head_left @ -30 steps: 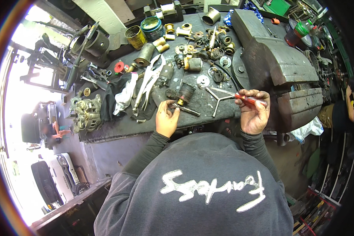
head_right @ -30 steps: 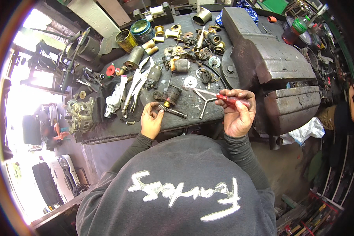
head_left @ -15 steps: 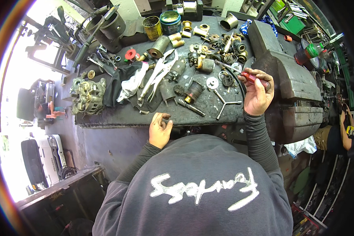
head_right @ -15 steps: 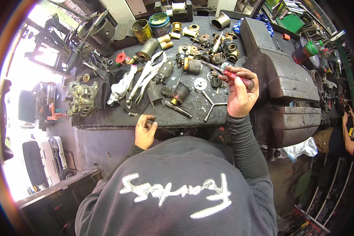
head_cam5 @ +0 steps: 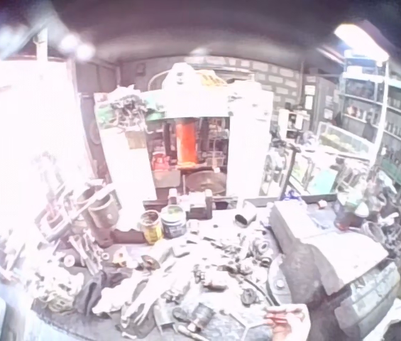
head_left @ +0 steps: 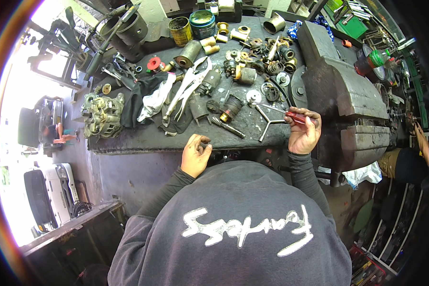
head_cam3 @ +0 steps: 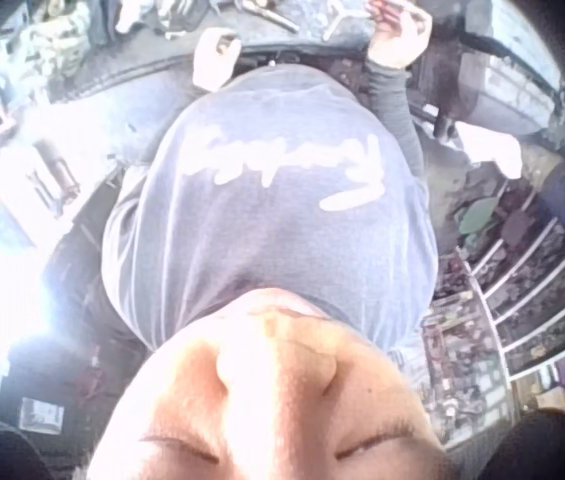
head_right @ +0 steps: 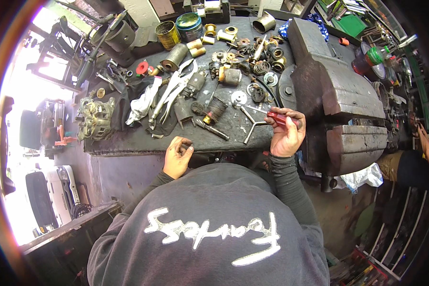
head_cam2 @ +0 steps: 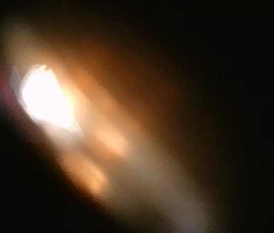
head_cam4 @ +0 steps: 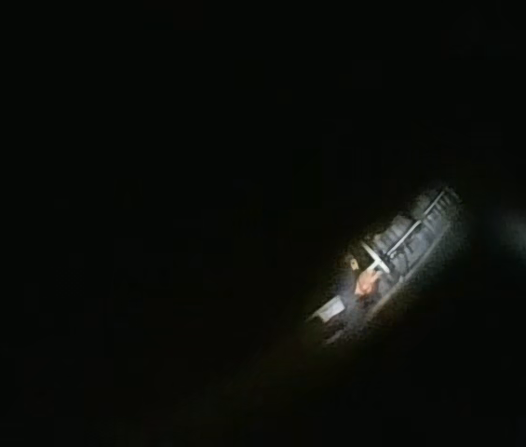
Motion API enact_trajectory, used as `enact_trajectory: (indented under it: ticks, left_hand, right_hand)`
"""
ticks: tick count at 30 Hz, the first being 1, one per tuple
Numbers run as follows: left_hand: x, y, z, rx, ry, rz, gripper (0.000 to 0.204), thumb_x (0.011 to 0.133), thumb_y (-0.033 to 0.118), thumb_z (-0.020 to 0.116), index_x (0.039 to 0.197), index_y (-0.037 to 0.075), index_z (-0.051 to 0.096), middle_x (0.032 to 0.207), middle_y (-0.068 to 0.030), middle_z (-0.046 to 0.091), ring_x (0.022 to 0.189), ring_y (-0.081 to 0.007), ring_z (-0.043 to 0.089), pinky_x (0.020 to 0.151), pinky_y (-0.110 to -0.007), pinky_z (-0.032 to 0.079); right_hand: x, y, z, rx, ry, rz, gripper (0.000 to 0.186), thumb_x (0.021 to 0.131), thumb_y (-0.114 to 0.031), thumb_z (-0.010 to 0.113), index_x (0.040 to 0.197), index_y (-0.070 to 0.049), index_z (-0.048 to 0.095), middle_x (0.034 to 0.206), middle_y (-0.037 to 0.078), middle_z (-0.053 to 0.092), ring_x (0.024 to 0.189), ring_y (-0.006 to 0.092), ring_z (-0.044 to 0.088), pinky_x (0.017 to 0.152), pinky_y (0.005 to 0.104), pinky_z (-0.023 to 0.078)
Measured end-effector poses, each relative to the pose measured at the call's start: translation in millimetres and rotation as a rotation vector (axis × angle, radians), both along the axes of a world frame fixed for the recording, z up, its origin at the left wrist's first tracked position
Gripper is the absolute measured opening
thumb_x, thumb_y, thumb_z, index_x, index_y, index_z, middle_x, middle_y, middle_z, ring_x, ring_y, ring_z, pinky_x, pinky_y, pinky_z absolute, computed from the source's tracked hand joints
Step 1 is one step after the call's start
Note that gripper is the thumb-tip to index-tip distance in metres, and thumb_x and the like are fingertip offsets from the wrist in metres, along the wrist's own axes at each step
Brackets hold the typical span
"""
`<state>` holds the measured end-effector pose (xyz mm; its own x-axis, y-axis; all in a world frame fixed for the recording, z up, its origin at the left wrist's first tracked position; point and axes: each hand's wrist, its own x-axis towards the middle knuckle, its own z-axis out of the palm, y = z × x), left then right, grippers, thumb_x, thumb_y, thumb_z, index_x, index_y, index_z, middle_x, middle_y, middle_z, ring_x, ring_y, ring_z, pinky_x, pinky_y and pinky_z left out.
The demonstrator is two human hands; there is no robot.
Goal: The person uses a T-handle wrench to tighten a bolt inside a cylindrical metal part held in a bench vise. They then remove the part, place it on the workbench, and handle several small metal components and tools.
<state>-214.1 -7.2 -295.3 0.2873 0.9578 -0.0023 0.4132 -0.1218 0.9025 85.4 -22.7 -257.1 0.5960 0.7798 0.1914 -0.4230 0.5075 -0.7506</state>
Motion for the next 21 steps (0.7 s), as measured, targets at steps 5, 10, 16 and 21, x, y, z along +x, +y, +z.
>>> enact_trajectory:
  ticks: [5,10,16,21]
  left_hand:
    - [5.0,1.5,-0.2,-0.026,0.006,-0.049,0.017,0.081,0.008,0.063,0.094,-0.002,0.060,0.084,-0.0066,0.049,0.056,-0.0107,0.042,0.056,-0.025,0.037]
    - [6.4,2.2,0.4,-0.011,0.026,-0.067,0.017,0.082,0.008,0.063,0.094,-0.002,0.060,0.083,-0.0058,0.049,0.056,-0.0101,0.042,0.056,-0.025,0.037]
    - [4.8,-0.5,-2.7,-0.043,0.019,-0.066,0.016,0.082,0.009,0.063,0.094,-0.002,0.060,0.082,-0.0051,0.049,0.057,-0.0097,0.042,0.056,-0.024,0.037]
    - [3.1,-0.7,-2.4,-0.039,0.021,-0.067,0.016,0.082,0.009,0.063,0.094,-0.002,0.060,0.082,-0.0049,0.049,0.058,-0.0090,0.041,0.056,-0.024,0.036]
  right_hand:
    - [5.5,-4.2,-13.8,-0.040,0.073,-0.028,0.009,0.091,-0.007,0.047,0.099,-0.004,0.048,0.099,0.020,0.060,0.096,0.0343,0.062,0.072,0.0450,0.058]
    - [8.3,-7.2,-11.5,-0.052,0.113,-0.058,0.010,0.093,-0.013,0.049,0.101,-0.006,0.049,0.099,0.018,0.061,0.095,0.0352,0.062,0.072,0.0443,0.057]
    - [14.3,-3.8,-18.1,-0.167,0.313,-0.183,0.013,0.096,-0.020,0.052,0.102,-0.009,0.048,0.094,0.015,0.059,0.089,0.0325,0.061,0.071,0.0438,0.055]
    - [23.4,-2.9,-33.1,-0.334,0.547,-0.288,0.022,0.096,-0.031,0.052,0.100,-0.010,0.047,0.097,0.016,0.056,0.093,0.0349,0.058,0.084,0.0479,0.050]
